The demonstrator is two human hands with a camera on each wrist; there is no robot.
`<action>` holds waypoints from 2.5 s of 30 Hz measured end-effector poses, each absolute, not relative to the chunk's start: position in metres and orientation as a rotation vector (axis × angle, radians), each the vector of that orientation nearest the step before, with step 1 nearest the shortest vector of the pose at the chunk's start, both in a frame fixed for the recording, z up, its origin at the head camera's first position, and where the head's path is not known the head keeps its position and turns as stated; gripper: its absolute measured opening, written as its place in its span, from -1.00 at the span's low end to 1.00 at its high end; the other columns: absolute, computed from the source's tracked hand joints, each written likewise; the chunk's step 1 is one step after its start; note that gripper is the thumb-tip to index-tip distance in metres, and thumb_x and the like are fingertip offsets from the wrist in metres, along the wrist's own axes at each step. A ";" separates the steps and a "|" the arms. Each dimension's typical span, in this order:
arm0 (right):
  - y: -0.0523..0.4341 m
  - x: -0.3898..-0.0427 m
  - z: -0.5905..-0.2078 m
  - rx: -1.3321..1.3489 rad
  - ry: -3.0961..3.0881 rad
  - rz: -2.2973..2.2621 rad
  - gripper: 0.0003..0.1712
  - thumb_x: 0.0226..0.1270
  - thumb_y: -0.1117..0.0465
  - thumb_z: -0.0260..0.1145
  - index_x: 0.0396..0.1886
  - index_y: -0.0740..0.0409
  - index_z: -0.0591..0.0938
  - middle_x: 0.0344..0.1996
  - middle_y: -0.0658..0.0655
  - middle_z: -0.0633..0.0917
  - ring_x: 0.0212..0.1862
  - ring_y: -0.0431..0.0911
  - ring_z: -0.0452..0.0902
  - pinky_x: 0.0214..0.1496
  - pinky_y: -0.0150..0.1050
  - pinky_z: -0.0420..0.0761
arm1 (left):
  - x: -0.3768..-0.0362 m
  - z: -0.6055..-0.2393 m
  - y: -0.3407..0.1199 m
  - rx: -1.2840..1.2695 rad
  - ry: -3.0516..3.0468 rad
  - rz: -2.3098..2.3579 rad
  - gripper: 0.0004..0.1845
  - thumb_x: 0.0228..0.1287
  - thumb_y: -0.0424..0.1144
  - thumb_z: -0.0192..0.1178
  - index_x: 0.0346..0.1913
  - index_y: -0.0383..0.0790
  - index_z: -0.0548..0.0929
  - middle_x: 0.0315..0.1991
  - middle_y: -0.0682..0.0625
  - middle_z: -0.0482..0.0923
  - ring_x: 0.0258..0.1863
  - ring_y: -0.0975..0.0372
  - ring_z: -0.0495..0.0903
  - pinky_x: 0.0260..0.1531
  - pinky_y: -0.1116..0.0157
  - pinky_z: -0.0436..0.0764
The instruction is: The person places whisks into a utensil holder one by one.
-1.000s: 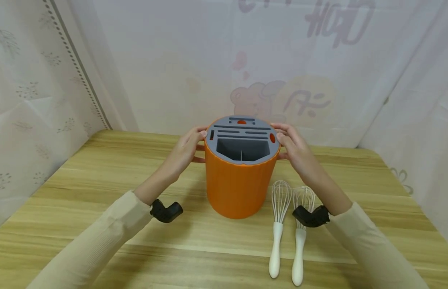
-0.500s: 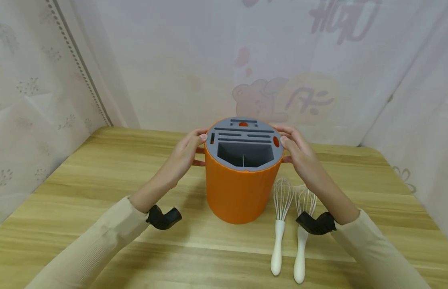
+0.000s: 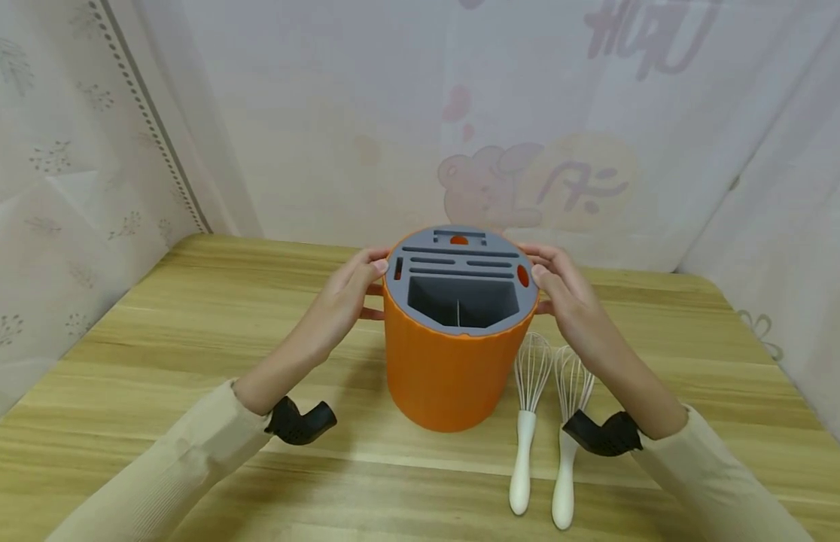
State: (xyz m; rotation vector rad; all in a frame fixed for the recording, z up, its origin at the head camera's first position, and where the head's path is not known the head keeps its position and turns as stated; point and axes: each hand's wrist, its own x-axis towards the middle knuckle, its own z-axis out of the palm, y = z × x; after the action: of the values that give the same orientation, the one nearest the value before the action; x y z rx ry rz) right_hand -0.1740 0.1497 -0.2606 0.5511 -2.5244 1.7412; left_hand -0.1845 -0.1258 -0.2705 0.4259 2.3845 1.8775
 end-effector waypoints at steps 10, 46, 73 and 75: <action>0.150 -0.163 -0.260 0.558 -2.524 1.734 -0.54 0.51 0.05 -0.18 0.30 0.07 0.25 0.16 0.10 0.40 0.07 -0.16 0.40 -0.08 -0.33 0.54 | -0.177 -0.270 -0.127 0.433 2.340 1.891 -0.58 0.40 -0.06 -0.24 0.24 -0.02 0.37 0.11 -0.02 0.44 -0.02 0.06 0.50 -0.15 0.12 0.62; 0.154 -0.140 -0.259 0.669 -2.528 1.687 -0.55 0.52 0.08 -0.20 0.31 0.10 0.24 0.14 0.11 0.42 0.03 -0.15 0.47 -0.07 -0.36 0.55 | -0.153 -0.269 -0.133 0.461 2.320 1.868 -0.57 0.40 -0.08 -0.20 0.25 -0.09 0.38 0.12 -0.10 0.45 0.03 0.02 0.48 -0.11 0.14 0.60; 0.223 -0.181 -0.263 0.523 -3.124 1.003 -0.38 0.37 -0.06 0.10 0.31 0.15 0.27 0.24 0.25 0.38 0.12 0.16 0.42 -0.03 0.03 0.53 | -0.151 -0.267 -0.134 0.422 2.267 1.871 -0.56 0.40 -0.07 -0.20 0.26 -0.10 0.36 0.14 -0.10 0.42 0.04 0.02 0.45 -0.08 0.17 0.58; 0.228 -0.186 -0.271 0.514 -3.188 0.959 -0.36 0.36 -0.08 0.11 0.29 0.18 0.29 0.24 0.29 0.38 0.13 0.20 0.41 -0.02 0.06 0.51 | -0.151 -0.267 -0.134 0.420 2.260 1.873 -0.56 0.41 -0.06 -0.19 0.26 -0.09 0.36 0.14 -0.10 0.42 0.04 0.02 0.45 -0.08 0.17 0.58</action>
State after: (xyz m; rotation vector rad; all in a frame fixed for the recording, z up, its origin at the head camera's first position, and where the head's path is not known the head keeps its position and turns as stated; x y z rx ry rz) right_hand -0.1864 0.2281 -0.2706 0.5142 -3.1883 0.9594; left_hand -0.1514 -0.1343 -0.2674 0.4202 2.2598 1.8733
